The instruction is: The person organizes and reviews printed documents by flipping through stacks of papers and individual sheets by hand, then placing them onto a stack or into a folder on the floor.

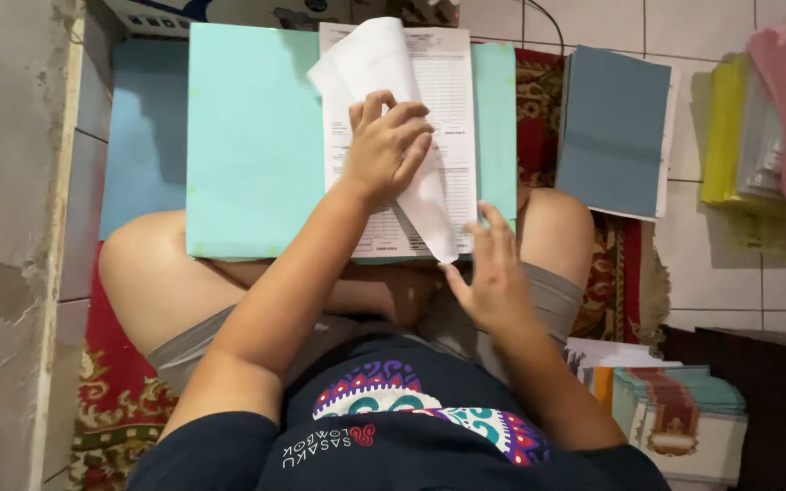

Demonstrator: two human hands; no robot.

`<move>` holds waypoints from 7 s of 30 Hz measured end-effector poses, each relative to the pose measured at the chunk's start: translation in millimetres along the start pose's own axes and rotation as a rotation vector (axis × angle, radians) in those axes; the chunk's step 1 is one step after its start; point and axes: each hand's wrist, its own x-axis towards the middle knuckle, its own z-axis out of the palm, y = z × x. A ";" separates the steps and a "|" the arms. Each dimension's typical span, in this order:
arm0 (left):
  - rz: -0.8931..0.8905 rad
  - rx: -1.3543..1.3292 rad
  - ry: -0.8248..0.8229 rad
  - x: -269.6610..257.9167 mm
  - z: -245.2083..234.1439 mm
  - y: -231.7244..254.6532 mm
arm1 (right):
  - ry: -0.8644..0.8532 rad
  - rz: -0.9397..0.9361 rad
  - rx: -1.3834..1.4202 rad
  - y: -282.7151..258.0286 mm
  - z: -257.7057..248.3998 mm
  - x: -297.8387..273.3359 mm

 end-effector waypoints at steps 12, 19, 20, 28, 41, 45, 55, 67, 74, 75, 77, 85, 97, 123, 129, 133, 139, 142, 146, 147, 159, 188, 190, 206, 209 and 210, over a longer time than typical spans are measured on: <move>-0.613 -0.115 0.322 4.2 -2.0 0.3 | -0.295 0.821 1.110 27.8 22.3 49.4; -0.506 0.114 0.433 -25.7 -32.2 1.5 | -0.108 0.440 0.714 25.8 8.7 16.4; -0.665 -0.035 0.385 -37.2 -52.8 10.6 | -0.070 0.420 0.793 27.0 0.3 8.2; -0.495 -0.902 -0.144 3.6 -89.7 101.8 | 0.015 0.380 0.620 54.0 -71.2 -56.0; -0.353 -0.960 -0.093 105.9 190.4 178.1 | 1.003 0.534 1.424 209.0 -38.4 -86.8; -0.248 -0.880 -0.187 132.2 236.5 182.8 | 1.207 0.690 1.263 284.7 -14.5 -83.5; -0.423 -0.594 -0.354 137.3 104.0 150.8 | 1.065 0.758 1.128 393.3 52.3 -69.3; -0.419 -0.725 -0.149 70.6 -25.8 118.3 | 0.699 1.368 1.229 411.9 53.3 -122.4; -0.454 -0.531 -0.039 43.6 -139.6 109.0 | 0.683 0.825 0.345 220.9 24.3 -93.5; -0.453 -0.512 -0.018 49.9 -150.9 115.0 | 0.621 0.656 0.180 219.5 25.0 -94.7; -0.456 -0.487 0.018 20.6 -170.0 98.8 | 0.534 0.481 -0.024 205.0 28.2 -91.1; -0.465 -0.461 0.125 -35.0 -205.6 75.7 | 0.375 0.183 -0.238 197.3 31.6 -84.7; -0.538 -0.512 0.226 -54.5 -190.8 92.4 | -0.402 0.790 -0.858 176.5 6.5 -89.6; -0.644 -0.459 -0.039 -92.9 -37.4 0.9 | 0.044 0.279 1.022 99.4 91.7 49.7; -0.581 -0.328 -0.066 -97.7 -30.6 -3.1 | -0.009 0.295 0.880 89.3 80.4 52.0; -0.493 -0.056 -0.190 -75.6 -46.1 4.9 | -0.071 0.312 0.510 81.9 72.7 58.1; -0.196 0.080 -0.229 -8.5 0.4 23.3 | -0.156 0.346 0.386 76.2 71.0 62.6; -0.039 0.044 -0.164 5.1 22.6 21.5 | -0.111 0.304 0.405 80.4 74.6 61.6; 0.069 0.058 -0.059 4.0 28.9 18.2 | -0.067 0.334 0.355 85.7 84.7 52.7; 0.034 0.046 -0.088 2.0 30.9 18.6 | -0.045 0.332 0.286 88.3 88.8 45.5; 0.015 0.008 -0.084 2.1 25.3 21.3 | -0.035 0.452 -0.179 37.6 49.6 -16.3; -0.002 0.009 -0.056 -2.0 26.5 18.0 | 0.105 0.653 0.359 7.0 28.7 -2.9; 0.003 0.014 -0.053 -1.9 26.0 18.9 | 0.117 0.710 0.452 7.7 29.9 -5.6; -0.001 0.004 -0.053 -2.0 28.0 15.9 | 0.167 0.594 0.328 12.7 30.4 -14.9; -0.003 0.017 -0.064 -2.1 28.7 16.4 | 0.172 0.619 0.395 18.1 35.5 -17.8; -0.004 0.030 -0.066 -2.0 28.6 16.6 | 0.170 0.638 0.448 22.1 39.2 -19.8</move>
